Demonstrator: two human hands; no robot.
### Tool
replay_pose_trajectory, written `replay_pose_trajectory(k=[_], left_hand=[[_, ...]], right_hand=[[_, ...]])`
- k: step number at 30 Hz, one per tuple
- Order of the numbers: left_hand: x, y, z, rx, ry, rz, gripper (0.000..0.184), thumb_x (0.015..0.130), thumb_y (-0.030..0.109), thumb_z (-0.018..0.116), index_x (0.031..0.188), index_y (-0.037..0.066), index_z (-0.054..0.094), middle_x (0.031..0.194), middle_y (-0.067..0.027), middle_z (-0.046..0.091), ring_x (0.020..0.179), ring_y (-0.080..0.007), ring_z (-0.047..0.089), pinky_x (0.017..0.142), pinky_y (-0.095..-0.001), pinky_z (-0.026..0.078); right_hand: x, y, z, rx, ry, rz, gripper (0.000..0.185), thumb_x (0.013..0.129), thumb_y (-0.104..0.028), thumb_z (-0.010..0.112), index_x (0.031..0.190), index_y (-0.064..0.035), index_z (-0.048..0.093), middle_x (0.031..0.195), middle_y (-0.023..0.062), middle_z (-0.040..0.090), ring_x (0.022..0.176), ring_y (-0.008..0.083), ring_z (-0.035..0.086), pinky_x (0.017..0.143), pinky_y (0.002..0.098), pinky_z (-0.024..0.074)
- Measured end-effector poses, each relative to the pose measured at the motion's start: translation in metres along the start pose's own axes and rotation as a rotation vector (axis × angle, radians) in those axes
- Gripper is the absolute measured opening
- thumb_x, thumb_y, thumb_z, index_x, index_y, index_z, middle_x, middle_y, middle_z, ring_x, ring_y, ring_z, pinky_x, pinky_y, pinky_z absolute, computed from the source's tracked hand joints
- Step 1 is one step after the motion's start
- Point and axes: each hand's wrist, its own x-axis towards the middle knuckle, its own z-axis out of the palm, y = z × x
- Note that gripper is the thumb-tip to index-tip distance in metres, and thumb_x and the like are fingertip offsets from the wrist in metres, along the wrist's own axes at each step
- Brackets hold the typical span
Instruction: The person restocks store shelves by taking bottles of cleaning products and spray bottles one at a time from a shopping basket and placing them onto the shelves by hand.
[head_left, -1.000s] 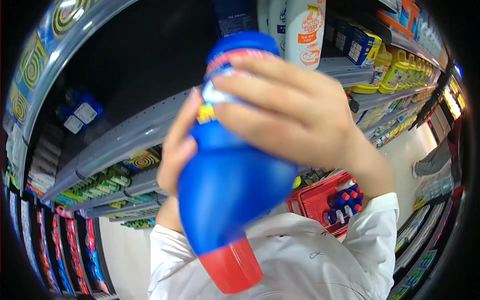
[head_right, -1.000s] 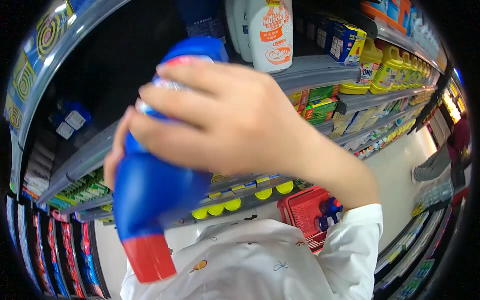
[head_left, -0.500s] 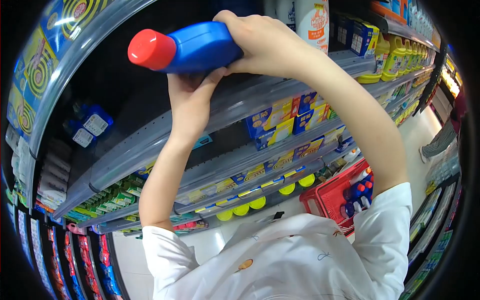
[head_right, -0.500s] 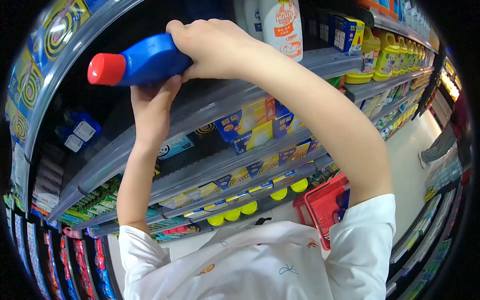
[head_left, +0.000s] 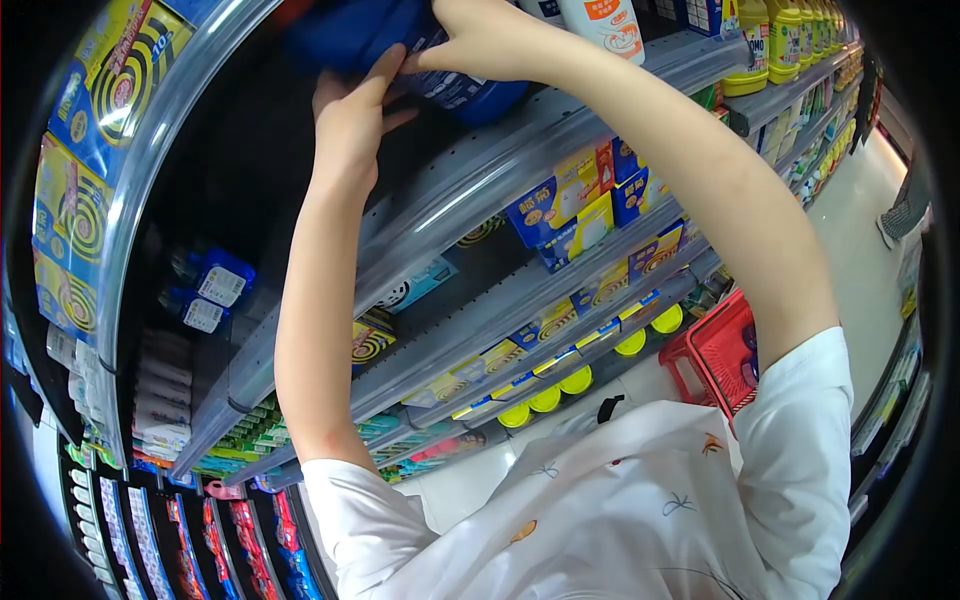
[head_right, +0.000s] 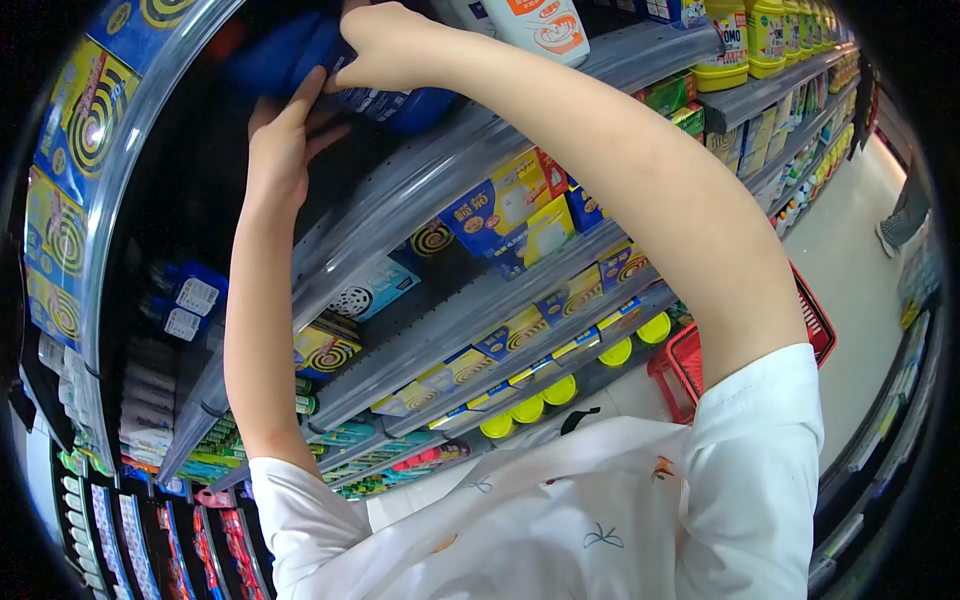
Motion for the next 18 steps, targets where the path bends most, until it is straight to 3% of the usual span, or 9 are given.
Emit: replay_pose_trajectory(k=[2,5,6,7,10,18], left_hand=[[0.012,-0.001,0.006,0.052,-0.011,0.011,0.049,0.082,0.023,0.071,0.116,-0.002,0.046,0.11,-0.0162,0.058,0.1,-0.0264,0.06,0.075,-0.0393,0.056],[0.021,0.0,0.019,0.126,-0.018,0.051,0.05,0.082,0.023,0.07,0.117,-0.003,0.046,0.111,-0.0176,0.058,0.096,-0.0261,0.062,0.071,-0.0369,0.057],[0.02,0.002,0.024,0.145,-0.012,0.085,0.05,0.082,0.024,0.07,0.117,-0.003,0.046,0.111,-0.0181,0.058,0.095,-0.026,0.062,0.069,-0.0361,0.057],[0.021,0.003,0.028,0.165,-0.006,0.121,0.051,0.082,0.024,0.07,0.118,-0.004,0.045,0.111,-0.0186,0.058,0.094,-0.0258,0.063,0.068,-0.0353,0.057],[0.022,0.004,0.03,0.207,0.029,0.152,0.055,0.082,0.025,0.07,0.12,-0.006,0.044,0.108,-0.0189,0.059,0.092,-0.0254,0.064,0.066,-0.0343,0.058],[0.016,0.021,0.037,0.485,0.089,0.154,0.053,0.079,0.033,0.071,0.109,-0.008,0.055,0.097,-0.0228,0.064,0.084,-0.0282,0.067,0.069,-0.0348,0.055]], right_hand=[[-0.003,0.003,0.006,0.045,0.039,0.096,0.066,0.072,-0.02,0.069,0.114,0.0174,0.036,0.097,0.0346,0.058,0.098,0.0443,0.058,0.08,0.0436,0.0513],[-0.006,0.012,0.038,-0.129,0.264,0.106,0.073,0.074,-0.024,0.07,0.126,0.0131,0.036,0.107,0.0355,0.055,0.096,0.0446,0.061,0.086,0.0451,0.0506],[-0.016,0.01,0.035,-0.127,0.228,0.061,0.081,0.075,-0.019,0.067,0.133,0.0163,0.023,0.119,0.0399,0.044,0.102,0.0514,0.054,0.092,0.0475,0.0468],[-0.024,0.0,0.031,-0.147,0.184,0.136,0.09,0.074,-0.016,0.069,0.139,0.0126,0.014,0.126,0.0387,0.038,0.108,0.0526,0.05,0.092,0.0492,0.0467],[-0.036,-0.008,0.03,-0.175,0.152,0.185,0.101,0.07,-0.012,0.074,0.145,0.0017,0.007,0.134,0.0338,0.03,0.116,0.0497,0.045,0.089,0.0526,0.048],[-0.039,-0.019,0.023,-0.244,0.162,0.277,0.108,0.063,-0.018,0.081,0.143,0.0049,0.012,0.123,0.0304,0.041,0.107,0.0471,0.052,0.08,0.0478,0.0538]])
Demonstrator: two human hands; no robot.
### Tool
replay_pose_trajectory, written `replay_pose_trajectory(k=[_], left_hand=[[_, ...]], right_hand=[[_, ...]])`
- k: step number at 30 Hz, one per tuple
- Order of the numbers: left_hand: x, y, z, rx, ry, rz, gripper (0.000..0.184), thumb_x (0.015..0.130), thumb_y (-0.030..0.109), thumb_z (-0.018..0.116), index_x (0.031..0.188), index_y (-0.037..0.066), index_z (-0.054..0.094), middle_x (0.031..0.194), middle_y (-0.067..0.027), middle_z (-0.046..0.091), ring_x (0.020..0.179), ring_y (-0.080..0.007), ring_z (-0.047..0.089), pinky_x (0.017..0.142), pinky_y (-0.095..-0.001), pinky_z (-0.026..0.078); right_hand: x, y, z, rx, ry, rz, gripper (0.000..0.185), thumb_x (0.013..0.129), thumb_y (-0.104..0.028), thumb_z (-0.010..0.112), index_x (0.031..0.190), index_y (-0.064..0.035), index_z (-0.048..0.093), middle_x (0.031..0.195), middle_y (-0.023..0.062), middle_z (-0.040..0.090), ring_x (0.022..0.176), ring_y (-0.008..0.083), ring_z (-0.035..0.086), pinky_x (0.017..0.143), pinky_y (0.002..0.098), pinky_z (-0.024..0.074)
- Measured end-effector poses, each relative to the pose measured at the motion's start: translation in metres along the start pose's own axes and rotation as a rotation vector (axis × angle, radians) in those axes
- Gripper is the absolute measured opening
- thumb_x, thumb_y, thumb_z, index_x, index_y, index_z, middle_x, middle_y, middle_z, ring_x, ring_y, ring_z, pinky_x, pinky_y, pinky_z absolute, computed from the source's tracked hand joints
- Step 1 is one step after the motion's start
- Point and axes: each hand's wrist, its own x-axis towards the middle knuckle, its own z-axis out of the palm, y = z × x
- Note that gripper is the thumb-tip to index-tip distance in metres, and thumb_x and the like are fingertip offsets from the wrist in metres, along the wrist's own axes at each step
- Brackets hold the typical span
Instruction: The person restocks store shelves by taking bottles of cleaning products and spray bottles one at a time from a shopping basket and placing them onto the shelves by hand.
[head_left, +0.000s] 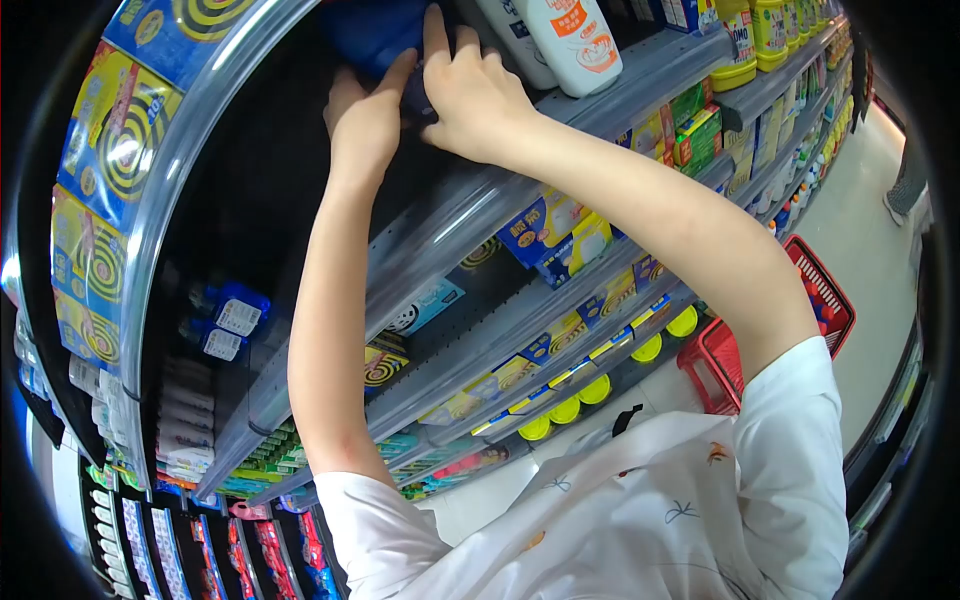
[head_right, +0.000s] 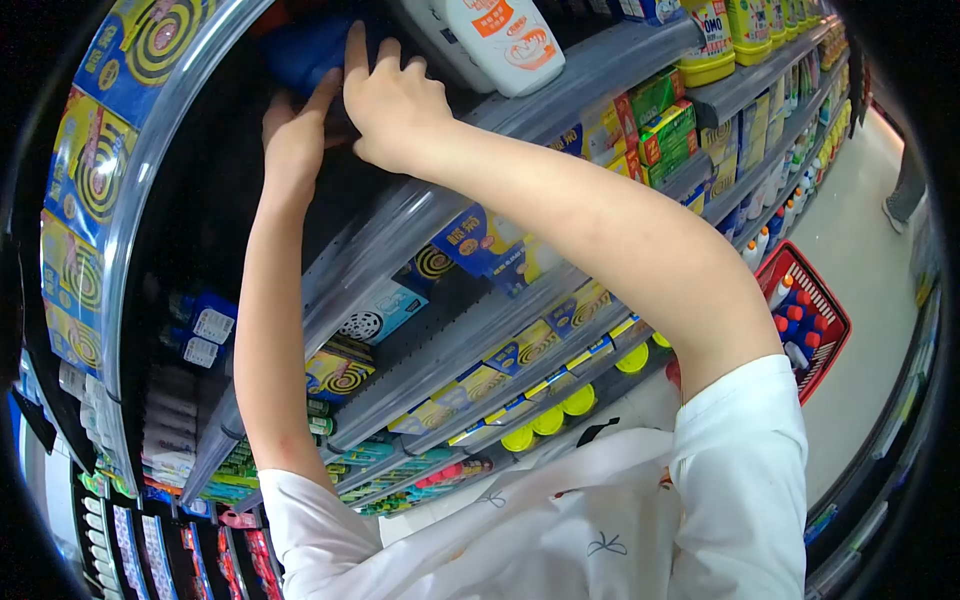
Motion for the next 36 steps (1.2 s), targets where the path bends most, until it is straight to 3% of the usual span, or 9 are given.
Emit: replay_pose_trajectory(k=[8,12,16,23,24,27,28,31,36], left_hand=[[0.002,0.002,0.012,0.141,0.112,0.085,0.046,0.085,0.028,0.063,0.11,-0.01,0.057,0.101,-0.0256,0.064,0.095,-0.0316,0.063,0.083,-0.037,0.048],[-0.009,0.012,0.013,0.046,0.078,0.177,0.048,0.084,0.026,0.067,0.114,-0.01,0.054,0.104,-0.0234,0.063,0.093,-0.0276,0.062,0.081,-0.0336,0.048],[-0.009,0.009,0.021,0.031,0.119,0.224,0.051,0.085,0.025,0.066,0.118,-0.01,0.05,0.106,-0.0229,0.062,0.095,-0.0263,0.061,0.082,-0.0329,0.047],[0.006,-0.004,0.023,-0.019,-0.045,0.188,0.063,0.081,0.036,0.069,0.118,-0.008,0.044,0.091,-0.0264,0.064,0.079,-0.0326,0.066,0.071,-0.0351,0.05],[0.003,0.0,0.032,-0.006,0.041,0.215,0.053,0.086,0.025,0.065,0.121,-0.01,0.047,0.108,-0.0225,0.06,0.098,-0.0249,0.059,0.084,-0.0321,0.047],[0.005,0.001,0.038,0.18,0.098,0.249,0.047,0.089,0.019,0.059,0.123,-0.01,0.044,0.111,-0.0286,0.059,0.103,-0.0336,0.06,0.086,-0.0367,0.047],[0.006,-0.006,0.033,0.02,0.001,0.247,0.062,0.083,0.035,0.068,0.12,-0.008,0.042,0.092,-0.0267,0.064,0.078,-0.0327,0.066,0.07,-0.0351,0.05],[0.003,-0.006,0.034,0.034,0.017,0.269,0.063,0.085,0.034,0.066,0.122,-0.009,0.04,0.092,-0.0269,0.064,0.077,-0.0329,0.066,0.068,-0.0356,0.05],[-0.015,0.022,0.028,0.166,-0.118,-0.006,0.056,0.086,0.024,0.064,0.122,-0.01,0.038,0.083,-0.0244,0.065,0.075,-0.0341,0.066,0.067,-0.0371,0.051]], right_hand=[[0.0,0.003,-0.002,0.071,-0.009,0.039,0.103,0.061,-0.021,0.081,0.137,0.0098,0.02,0.117,0.0317,0.045,0.1,0.0466,0.056,0.079,0.047,0.0541],[-0.001,0.003,-0.002,0.088,0.043,0.062,0.101,0.061,-0.018,0.081,0.137,0.0108,0.02,0.117,0.0302,0.045,0.101,0.0455,0.056,0.077,0.047,0.055],[-0.014,0.0,-0.027,0.096,0.061,0.024,0.065,0.067,-0.014,0.072,0.116,0.0101,0.036,0.11,0.031,0.048,0.102,0.0456,0.053,0.082,0.0471,0.0504],[-0.004,0.017,-0.01,0.087,0.037,0.076,0.064,0.066,-0.01,0.071,0.116,0.0091,0.036,0.114,0.0308,0.044,0.103,0.0453,0.052,0.084,0.048,0.0495],[0.001,0.018,-0.008,0.07,0.052,0.089,0.063,0.067,-0.009,0.071,0.116,0.0096,0.036,0.114,0.0311,0.044,0.103,0.0454,0.052,0.084,0.048,0.0494],[-0.002,0.018,-0.02,0.064,-0.032,0.08,0.064,0.067,-0.008,0.07,0.118,0.0111,0.036,0.117,0.0318,0.043,0.102,0.0452,0.052,0.084,0.0475,0.0498],[-0.004,0.018,-0.022,0.075,0.001,0.069,0.07,0.067,-0.011,0.071,0.122,0.0116,0.034,0.117,0.0325,0.043,0.102,0.0456,0.052,0.085,0.0472,0.0496],[-0.007,0.025,0.002,0.09,0.161,0.02,0.096,0.062,-0.013,0.077,0.136,0.0121,0.021,0.117,0.0303,0.043,0.098,0.044,0.056,0.077,0.0469,0.0545],[-0.03,0.025,-0.009,0.003,0.12,-0.066,0.072,0.068,-0.005,0.067,0.127,0.0195,0.033,0.12,0.0341,0.04,0.102,0.0445,0.053,0.082,0.0458,0.0504]])
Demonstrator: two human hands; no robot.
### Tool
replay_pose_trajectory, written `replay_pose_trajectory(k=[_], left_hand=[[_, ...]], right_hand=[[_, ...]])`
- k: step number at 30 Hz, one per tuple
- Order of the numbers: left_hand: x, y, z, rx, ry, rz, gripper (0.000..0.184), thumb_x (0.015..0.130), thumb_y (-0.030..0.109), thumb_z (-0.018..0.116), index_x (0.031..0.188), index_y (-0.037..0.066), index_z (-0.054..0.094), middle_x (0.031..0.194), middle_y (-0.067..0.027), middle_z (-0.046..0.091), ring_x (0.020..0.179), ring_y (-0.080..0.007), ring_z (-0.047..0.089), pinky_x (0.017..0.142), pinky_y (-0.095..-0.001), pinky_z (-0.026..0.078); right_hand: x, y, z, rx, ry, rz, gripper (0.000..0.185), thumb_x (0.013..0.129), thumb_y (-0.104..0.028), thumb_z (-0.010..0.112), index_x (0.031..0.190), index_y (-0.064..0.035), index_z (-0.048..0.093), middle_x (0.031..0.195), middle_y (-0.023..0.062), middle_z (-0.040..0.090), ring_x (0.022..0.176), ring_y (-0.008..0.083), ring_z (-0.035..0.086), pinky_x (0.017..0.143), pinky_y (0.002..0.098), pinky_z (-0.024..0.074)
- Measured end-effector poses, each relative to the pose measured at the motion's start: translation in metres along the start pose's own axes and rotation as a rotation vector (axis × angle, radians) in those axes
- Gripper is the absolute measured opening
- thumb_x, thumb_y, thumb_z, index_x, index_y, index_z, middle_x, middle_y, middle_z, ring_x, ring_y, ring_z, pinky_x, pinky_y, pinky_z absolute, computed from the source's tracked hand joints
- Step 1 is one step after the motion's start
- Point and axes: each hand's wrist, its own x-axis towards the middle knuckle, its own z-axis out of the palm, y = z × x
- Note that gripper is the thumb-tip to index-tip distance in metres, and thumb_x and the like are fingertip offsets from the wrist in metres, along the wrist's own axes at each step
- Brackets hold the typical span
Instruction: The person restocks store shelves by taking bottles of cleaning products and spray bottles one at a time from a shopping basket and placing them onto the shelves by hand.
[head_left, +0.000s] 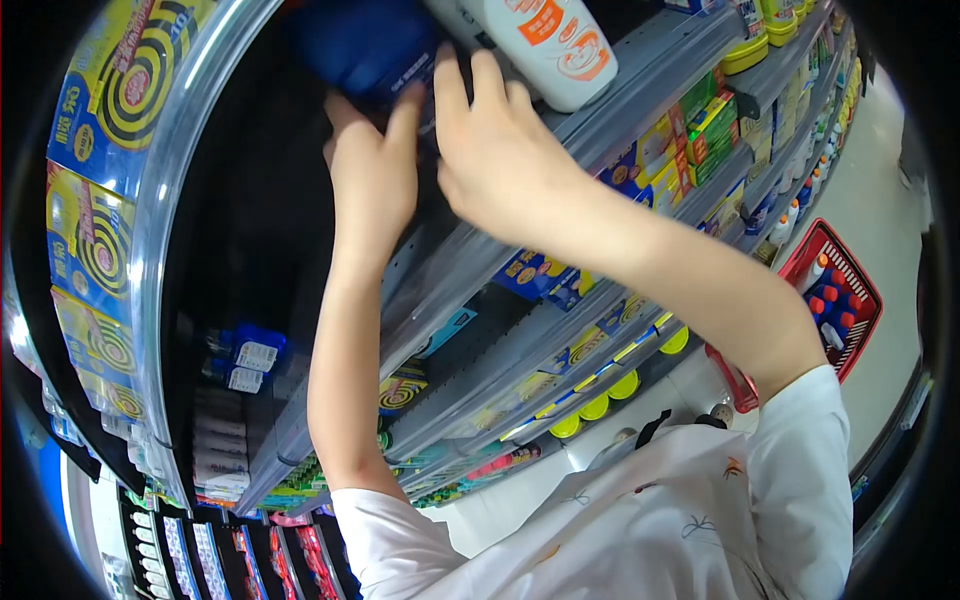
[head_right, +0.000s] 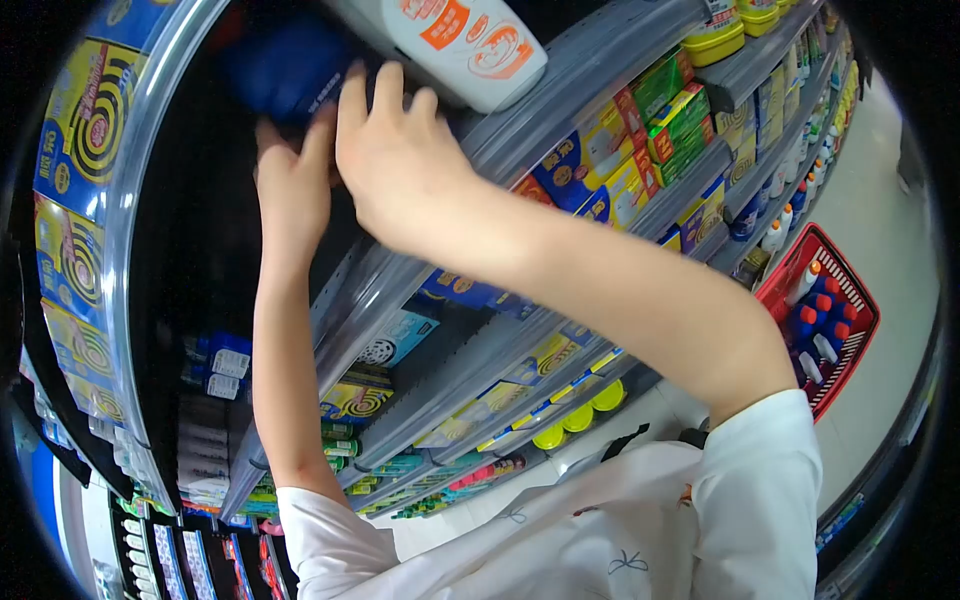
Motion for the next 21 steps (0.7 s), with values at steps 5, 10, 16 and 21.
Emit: replay_pose_trajectory(k=[5,10,16,21], left_hand=[[-0.08,0.012,-0.007,0.434,-0.112,0.33,0.064,0.085,0.016,0.062,0.133,-0.012,0.033,0.11,-0.0347,0.056,0.1,-0.0463,0.058,0.083,-0.0408,0.049],[-0.159,0.032,0.029,0.076,-0.389,0.636,0.057,0.07,0.011,0.07,0.119,-0.013,0.053,0.116,-0.0285,0.058,0.102,-0.0395,0.061,0.087,-0.039,0.049],[-0.204,0.033,0.161,-0.22,-0.712,0.559,0.051,0.071,0.012,0.073,0.117,-0.004,0.058,0.106,-0.0205,0.064,0.091,-0.0333,0.064,0.078,-0.0364,0.052],[-0.276,0.042,0.309,-0.4,-1.301,0.259,0.04,0.087,0.026,0.059,0.119,0.001,0.056,0.108,-0.0181,0.064,0.1,-0.0347,0.061,0.084,-0.0421,0.048]], right_hand=[[-0.061,0.002,-0.071,0.324,-0.079,-0.154,0.06,0.075,-0.007,0.065,0.127,0.0086,0.04,0.132,0.031,0.036,0.115,0.0456,0.045,0.096,0.0472,0.0401],[-0.166,0.063,-0.111,0.582,-0.169,-0.135,0.061,0.073,-0.009,0.07,0.127,0.0021,0.046,0.133,0.0228,0.042,0.115,0.0391,0.05,0.097,0.0437,0.0413],[-0.323,0.171,-0.202,0.651,-0.311,0.941,0.052,0.086,-0.009,0.054,0.135,-0.0011,0.039,0.138,0.0135,0.04,0.118,0.0255,0.051,0.098,0.0363,0.0407],[-0.45,0.251,-0.286,0.593,-0.06,1.622,0.054,0.096,-0.03,0.047,0.139,-0.0013,0.035,0.131,0.0097,0.048,0.115,0.0181,0.05,0.094,0.0329,0.0427]])
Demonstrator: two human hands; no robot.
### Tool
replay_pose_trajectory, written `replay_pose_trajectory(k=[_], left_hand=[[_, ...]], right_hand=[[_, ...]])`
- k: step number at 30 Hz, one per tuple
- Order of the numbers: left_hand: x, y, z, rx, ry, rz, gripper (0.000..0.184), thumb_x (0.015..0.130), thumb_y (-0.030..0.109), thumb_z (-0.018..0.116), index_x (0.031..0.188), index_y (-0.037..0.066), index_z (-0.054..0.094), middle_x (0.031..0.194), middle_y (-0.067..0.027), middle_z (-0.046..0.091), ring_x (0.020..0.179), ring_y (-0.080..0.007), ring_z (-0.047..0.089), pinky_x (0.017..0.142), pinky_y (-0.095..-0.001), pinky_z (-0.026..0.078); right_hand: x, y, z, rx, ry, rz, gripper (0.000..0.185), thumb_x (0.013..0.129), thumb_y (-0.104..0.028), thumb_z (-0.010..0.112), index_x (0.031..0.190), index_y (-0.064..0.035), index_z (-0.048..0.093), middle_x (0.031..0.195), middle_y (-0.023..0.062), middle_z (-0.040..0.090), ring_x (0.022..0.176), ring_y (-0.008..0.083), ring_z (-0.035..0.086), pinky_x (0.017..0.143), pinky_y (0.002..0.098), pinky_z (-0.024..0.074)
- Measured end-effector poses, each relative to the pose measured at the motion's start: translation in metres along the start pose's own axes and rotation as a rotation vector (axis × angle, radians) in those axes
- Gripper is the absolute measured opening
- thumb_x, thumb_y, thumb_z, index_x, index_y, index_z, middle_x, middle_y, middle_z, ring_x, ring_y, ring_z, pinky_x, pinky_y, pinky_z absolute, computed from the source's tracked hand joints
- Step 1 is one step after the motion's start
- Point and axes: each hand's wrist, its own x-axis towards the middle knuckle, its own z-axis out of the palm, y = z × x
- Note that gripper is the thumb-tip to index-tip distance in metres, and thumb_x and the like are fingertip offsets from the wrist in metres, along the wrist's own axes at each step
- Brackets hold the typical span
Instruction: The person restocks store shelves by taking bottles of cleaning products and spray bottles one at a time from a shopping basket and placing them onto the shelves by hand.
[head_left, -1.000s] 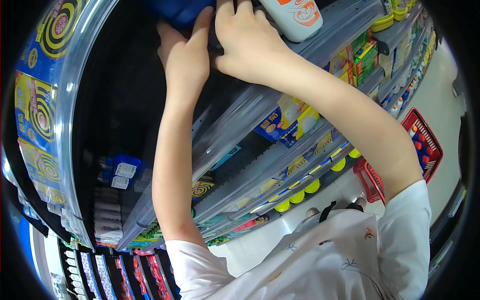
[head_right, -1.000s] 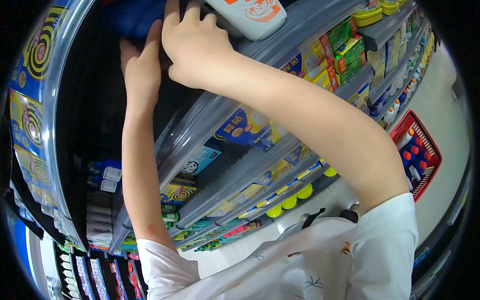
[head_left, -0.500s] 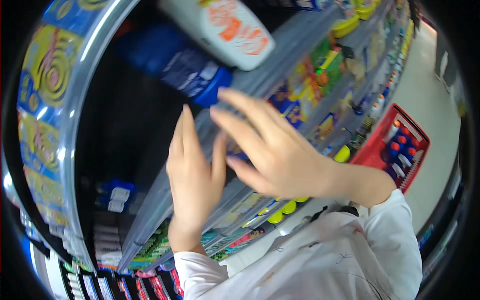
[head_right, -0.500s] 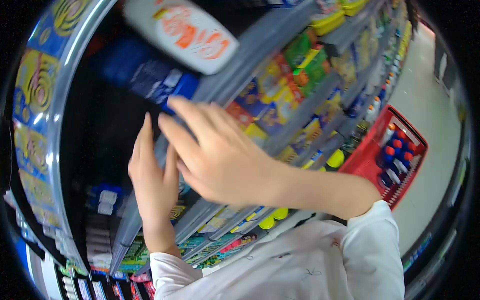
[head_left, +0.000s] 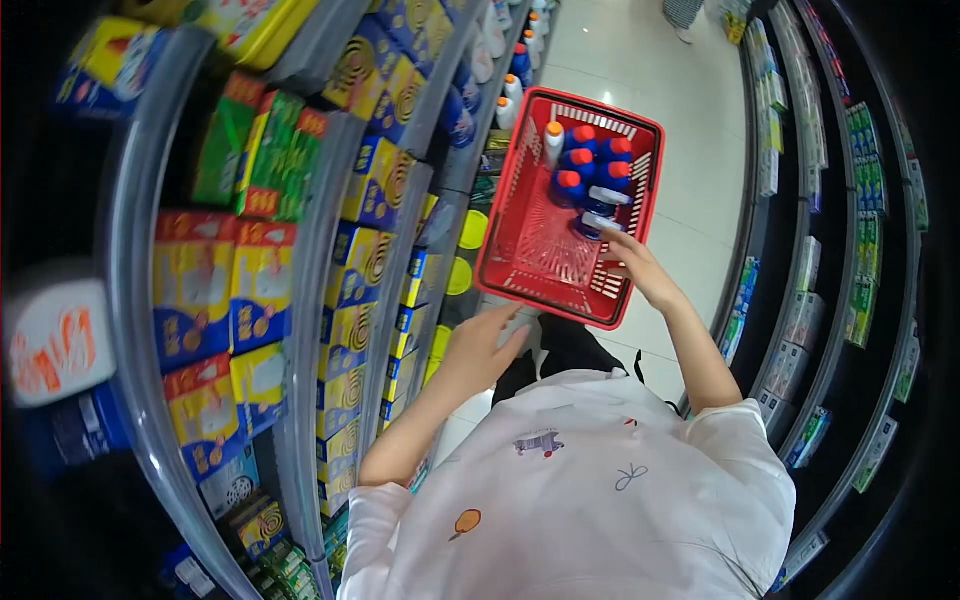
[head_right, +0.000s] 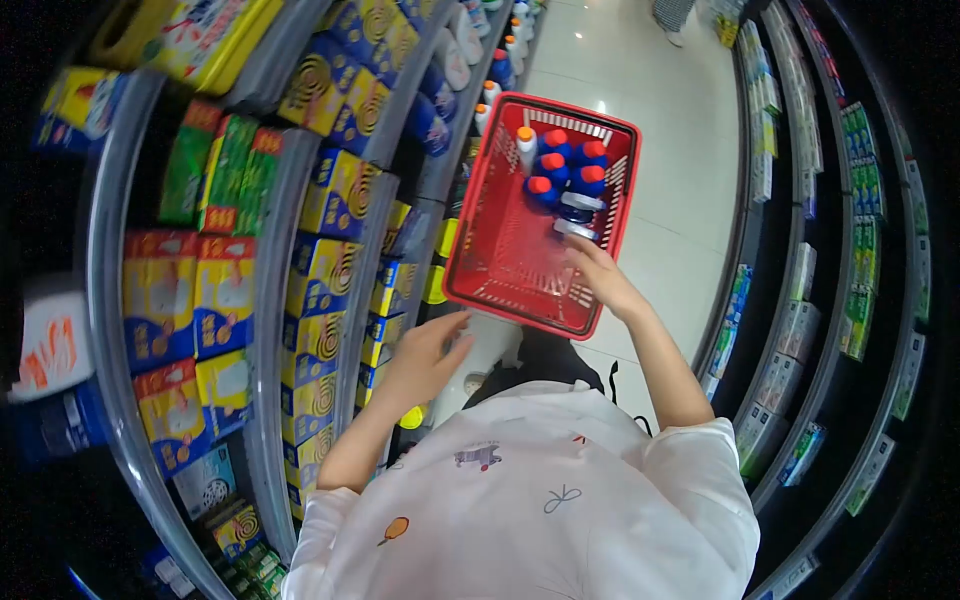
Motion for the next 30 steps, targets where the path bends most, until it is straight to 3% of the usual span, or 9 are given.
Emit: replay_pose_trajectory(k=[4,6,8,10,11,15,17,25,30], left_hand=[[0.078,-0.04,0.096,0.006,-0.233,-0.042,0.04,0.088,0.027,0.056,0.118,0.001,0.054,0.104,-0.0206,0.063,0.099,-0.0375,0.06,0.084,-0.0467,0.048],[0.106,-0.049,0.13,0.074,-0.343,-0.125,0.038,0.087,0.026,0.057,0.115,0.001,0.054,0.103,-0.0222,0.062,0.099,-0.0384,0.059,0.084,-0.0476,0.048],[0.117,-0.054,0.157,0.018,-0.398,-0.177,0.038,0.086,0.026,0.057,0.113,0.0,0.053,0.104,-0.0237,0.061,0.1,-0.0394,0.059,0.085,-0.0486,0.047],[0.124,-0.06,0.177,-0.022,-0.415,-0.225,0.038,0.086,0.025,0.058,0.113,-0.001,0.052,0.106,-0.0251,0.06,0.101,-0.0404,0.058,0.085,-0.0491,0.047],[0.126,-0.064,0.185,-0.036,-0.406,-0.243,0.039,0.085,0.025,0.058,0.113,-0.002,0.051,0.107,-0.0257,0.059,0.101,-0.041,0.058,0.086,-0.0492,0.047],[0.154,-0.101,0.224,-0.114,-0.224,-0.27,0.047,0.085,0.015,0.055,0.124,-0.005,0.04,0.113,-0.0283,0.053,0.105,-0.0432,0.055,0.089,-0.0481,0.046],[0.181,-0.128,0.249,-0.172,-0.167,-0.336,0.058,0.084,0.009,0.053,0.135,-0.006,0.03,0.12,-0.0298,0.05,0.108,-0.044,0.053,0.091,-0.0475,0.045],[0.247,-0.176,0.292,-0.25,-0.145,-0.245,0.068,0.08,0.005,0.059,0.141,0.018,0.035,0.143,-0.0205,0.035,0.126,-0.0398,0.04,0.103,-0.0414,0.039],[0.27,-0.186,0.301,-0.191,-0.062,-0.15,0.055,0.074,0.001,0.064,0.126,0.015,0.052,0.14,-0.017,0.041,0.126,-0.0389,0.042,0.102,-0.0427,0.04]], right_hand=[[0.03,0.031,-0.044,-0.172,0.095,-0.015,0.067,0.09,-0.038,0.056,0.137,0.0053,0.036,0.128,0.0146,0.05,0.115,0.0217,0.049,0.095,0.0334,0.0416],[0.062,0.051,-0.054,-0.543,0.131,-0.08,0.092,0.069,-0.039,0.077,0.136,0.0084,0.035,0.129,0.025,0.048,0.122,0.0309,0.046,0.099,0.0357,0.0399],[0.093,0.074,-0.056,-1.01,0.187,-0.265,0.089,0.066,-0.031,0.078,0.135,0.007,0.037,0.128,0.0271,0.049,0.12,0.0355,0.048,0.099,0.0398,0.0408],[0.119,0.082,-0.052,-1.038,0.204,-0.135,0.082,0.065,-0.026,0.076,0.132,0.0048,0.042,0.123,0.0241,0.054,0.112,0.0373,0.054,0.095,0.043,0.0451],[0.125,0.083,-0.049,-1.074,0.238,-0.107,0.057,0.07,-0.02,0.07,0.121,-0.0014,0.052,0.112,0.0202,0.061,0.1,0.0358,0.061,0.085,0.0452,0.0502],[0.159,0.115,-0.049,-1.27,0.216,0.197,0.052,0.071,-0.018,0.07,0.12,-0.0148,0.055,0.106,0.0137,0.066,0.096,0.0322,0.064,0.081,0.0447,0.0528],[0.155,0.112,-0.044,-1.275,0.243,0.2,0.047,0.072,-0.017,0.067,0.118,-0.0132,0.057,0.101,0.014,0.067,0.09,0.0337,0.065,0.078,0.0455,0.0534],[0.152,0.126,-0.044,-1.26,0.352,0.042,0.042,0.068,-0.019,0.071,0.108,-0.0104,0.061,0.094,0.013,0.066,0.08,0.0325,0.066,0.068,0.0446,0.0536],[0.153,0.125,-0.041,-1.217,0.37,-0.025,0.038,0.068,-0.018,0.072,0.101,-0.0063,0.06,0.091,0.0141,0.066,0.077,0.0326,0.066,0.066,0.0422,0.0538]])
